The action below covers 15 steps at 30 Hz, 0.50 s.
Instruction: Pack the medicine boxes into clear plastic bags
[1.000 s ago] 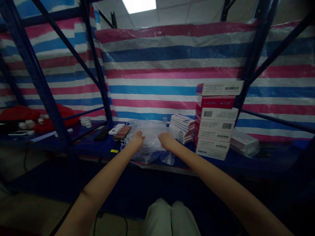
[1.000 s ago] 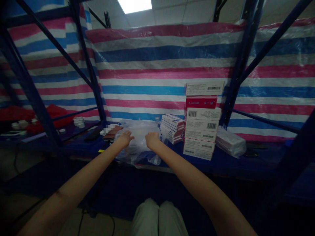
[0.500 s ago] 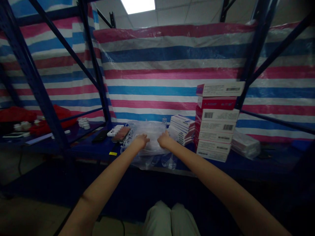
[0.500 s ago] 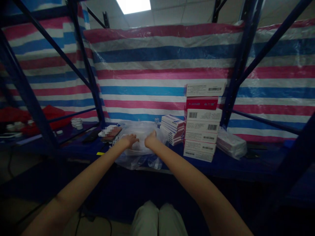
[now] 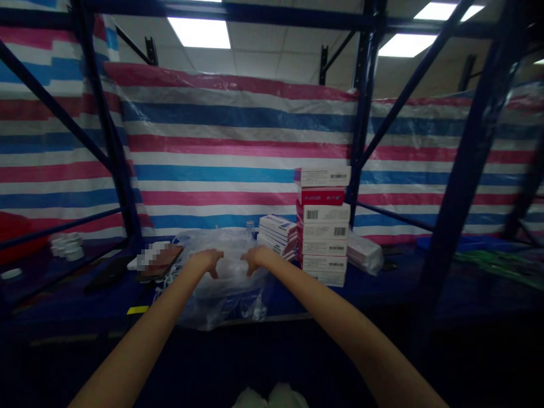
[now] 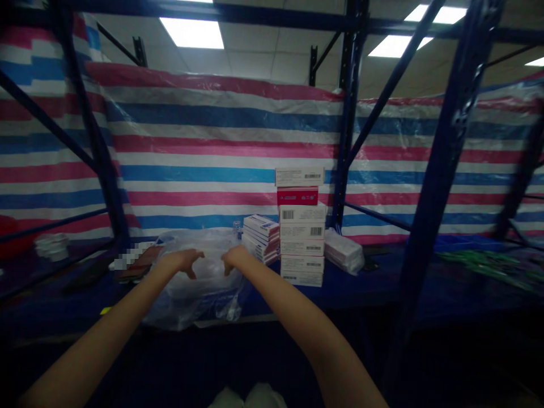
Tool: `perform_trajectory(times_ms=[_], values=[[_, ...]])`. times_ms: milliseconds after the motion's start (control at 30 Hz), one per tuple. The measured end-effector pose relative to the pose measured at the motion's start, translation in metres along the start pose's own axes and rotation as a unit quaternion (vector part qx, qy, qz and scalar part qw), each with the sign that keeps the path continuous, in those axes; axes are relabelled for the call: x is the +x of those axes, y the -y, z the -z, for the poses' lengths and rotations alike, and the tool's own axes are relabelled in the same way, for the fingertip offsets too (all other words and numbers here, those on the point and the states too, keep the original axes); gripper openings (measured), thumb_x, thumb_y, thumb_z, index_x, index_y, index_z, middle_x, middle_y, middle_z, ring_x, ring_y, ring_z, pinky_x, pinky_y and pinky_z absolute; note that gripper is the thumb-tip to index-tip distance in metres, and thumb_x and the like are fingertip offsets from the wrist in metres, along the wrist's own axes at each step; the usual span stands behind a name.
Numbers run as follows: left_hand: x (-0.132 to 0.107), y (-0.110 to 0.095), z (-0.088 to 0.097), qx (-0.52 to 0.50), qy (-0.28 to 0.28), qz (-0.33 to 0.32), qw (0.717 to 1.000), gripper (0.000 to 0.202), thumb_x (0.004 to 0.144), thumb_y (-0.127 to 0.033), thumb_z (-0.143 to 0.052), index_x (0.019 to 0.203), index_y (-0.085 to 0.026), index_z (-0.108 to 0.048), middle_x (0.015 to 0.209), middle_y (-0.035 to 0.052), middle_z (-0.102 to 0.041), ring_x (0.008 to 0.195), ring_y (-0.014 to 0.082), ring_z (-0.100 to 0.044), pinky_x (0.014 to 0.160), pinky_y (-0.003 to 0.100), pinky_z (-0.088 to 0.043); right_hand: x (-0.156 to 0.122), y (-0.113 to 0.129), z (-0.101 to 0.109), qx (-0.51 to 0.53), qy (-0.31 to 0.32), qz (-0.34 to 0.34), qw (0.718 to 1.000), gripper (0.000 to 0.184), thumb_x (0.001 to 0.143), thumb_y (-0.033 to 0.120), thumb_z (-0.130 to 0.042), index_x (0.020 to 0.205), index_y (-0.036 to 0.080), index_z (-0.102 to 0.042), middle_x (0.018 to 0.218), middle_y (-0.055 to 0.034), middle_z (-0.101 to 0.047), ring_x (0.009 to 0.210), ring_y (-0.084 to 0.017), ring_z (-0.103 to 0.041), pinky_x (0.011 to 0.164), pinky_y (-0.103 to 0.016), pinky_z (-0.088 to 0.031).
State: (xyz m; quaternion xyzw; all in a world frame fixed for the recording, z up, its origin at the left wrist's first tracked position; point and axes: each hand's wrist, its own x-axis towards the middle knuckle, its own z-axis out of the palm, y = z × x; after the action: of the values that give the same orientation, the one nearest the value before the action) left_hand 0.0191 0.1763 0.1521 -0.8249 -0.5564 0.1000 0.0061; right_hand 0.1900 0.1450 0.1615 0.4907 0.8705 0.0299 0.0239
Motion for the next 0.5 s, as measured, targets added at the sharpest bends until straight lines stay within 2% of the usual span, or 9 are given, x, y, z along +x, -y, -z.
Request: perform_trajectory(times_ms=[100, 167, 233, 333, 400, 433, 500], values=[[-0.002, -0.011, 0.002, -0.012, -0.01, -0.025, 1.0, 0.061, 0.062, -0.026, -0.069, 0.119, -0.02, -0.05, 0.12, 0.0148, -0.056, 0.103, 0.0278, -0.056, 0.081, 0.035, -0.045, -0.014, -0.001, 0.015, -0.008, 0.014, -0.018, 1.0, 0.057, 0.068, 0.033, -0.067, 0.12, 0.016, -0.052, 0.113, -0.0162, -0.058, 0.099, -0.031, -0.057, 0.076, -0.041, -0.048], [-0.008, -0.019, 0.001, -0.016, -0.022, -0.032, 0.999, 0.054, 0.067, -0.026, -0.064, 0.118, -0.016, -0.05, 0.118, 0.0177, -0.056, 0.103, 0.0296, -0.057, 0.081, 0.038, -0.045, -0.027, 0.0, 0.023, 0.001, 0.013, 0.002, 1.0, 0.049, 0.076, 0.027, -0.057, 0.123, 0.016, -0.049, 0.118, -0.0143, -0.056, 0.104, -0.027, -0.055, 0.082, -0.036, -0.046], [-0.014, -0.026, -0.002, -0.016, -0.036, -0.043, 0.998, 0.049, 0.071, -0.025, -0.061, 0.118, -0.015, -0.05, 0.118, 0.0173, -0.056, 0.105, 0.0291, -0.056, 0.083, 0.037, -0.044, -0.045, 0.001, 0.03, 0.021, -0.008, 0.024, 0.999, 0.038, 0.079, 0.016, -0.048, 0.116, 0.016, -0.055, 0.113, -0.0099, -0.06, 0.103, -0.02, -0.056, 0.085, -0.029, -0.044], [-0.024, -0.032, -0.007, -0.028, -0.104, -0.097, 0.989, 0.042, 0.076, -0.02, -0.054, 0.118, -0.018, -0.049, 0.119, 0.0129, -0.056, 0.109, 0.024, -0.053, 0.089, 0.033, -0.041, -0.079, -0.001, 0.051, 0.096, -0.114, 0.042, 0.988, 0.033, 0.077, 0.005, -0.041, 0.099, 0.013, -0.064, 0.096, -0.0075, -0.066, 0.089, -0.016, -0.06, 0.08, -0.025, -0.044], [-0.032, -0.03, -0.007, -0.049, -0.181, -0.159, 0.969, 0.034, 0.08, -0.018, -0.048, 0.114, -0.02, -0.051, 0.116, 0.0092, -0.057, 0.108, 0.0208, -0.053, 0.09, 0.032, -0.041, -0.105, -0.01, 0.081, 0.165, -0.177, 0.083, 0.967, 0.029, 0.077, 0.007, -0.043, 0.096, 0.013, -0.064, 0.092, -0.0063, -0.066, 0.083, -0.014, -0.06, 0.076, -0.025, -0.046], [-0.038, -0.028, -0.006, -0.061, -0.225, -0.19, 0.954, 0.031, 0.081, -0.018, -0.045, 0.111, -0.021, -0.052, 0.115, 0.0075, -0.057, 0.106, 0.0198, -0.054, 0.09, 0.032, -0.041, -0.119, -0.018, 0.101, 0.195, -0.182, 0.125, 0.955, 0.029, 0.077, 0.01, -0.045, 0.101, 0.015, -0.062, 0.098, -0.0054, -0.064, 0.086, -0.013, -0.059, 0.078, -0.026, -0.046], [-0.052, -0.021, -0.003, -0.079, -0.322, -0.211, 0.92, 0.03, 0.084, -0.021, -0.041, 0.113, -0.023, -0.05, 0.116, 0.0054, -0.055, 0.107, 0.0195, -0.052, 0.09, 0.034, -0.041, -0.143, -0.045, 0.146, 0.219, -0.189, 0.194, 0.938, 0.034, 0.078, 0.021, -0.053, 0.111, 0.019, -0.056, 0.116, -0.0048, -0.056, 0.105, -0.015, -0.052, 0.089, -0.029, -0.043]])
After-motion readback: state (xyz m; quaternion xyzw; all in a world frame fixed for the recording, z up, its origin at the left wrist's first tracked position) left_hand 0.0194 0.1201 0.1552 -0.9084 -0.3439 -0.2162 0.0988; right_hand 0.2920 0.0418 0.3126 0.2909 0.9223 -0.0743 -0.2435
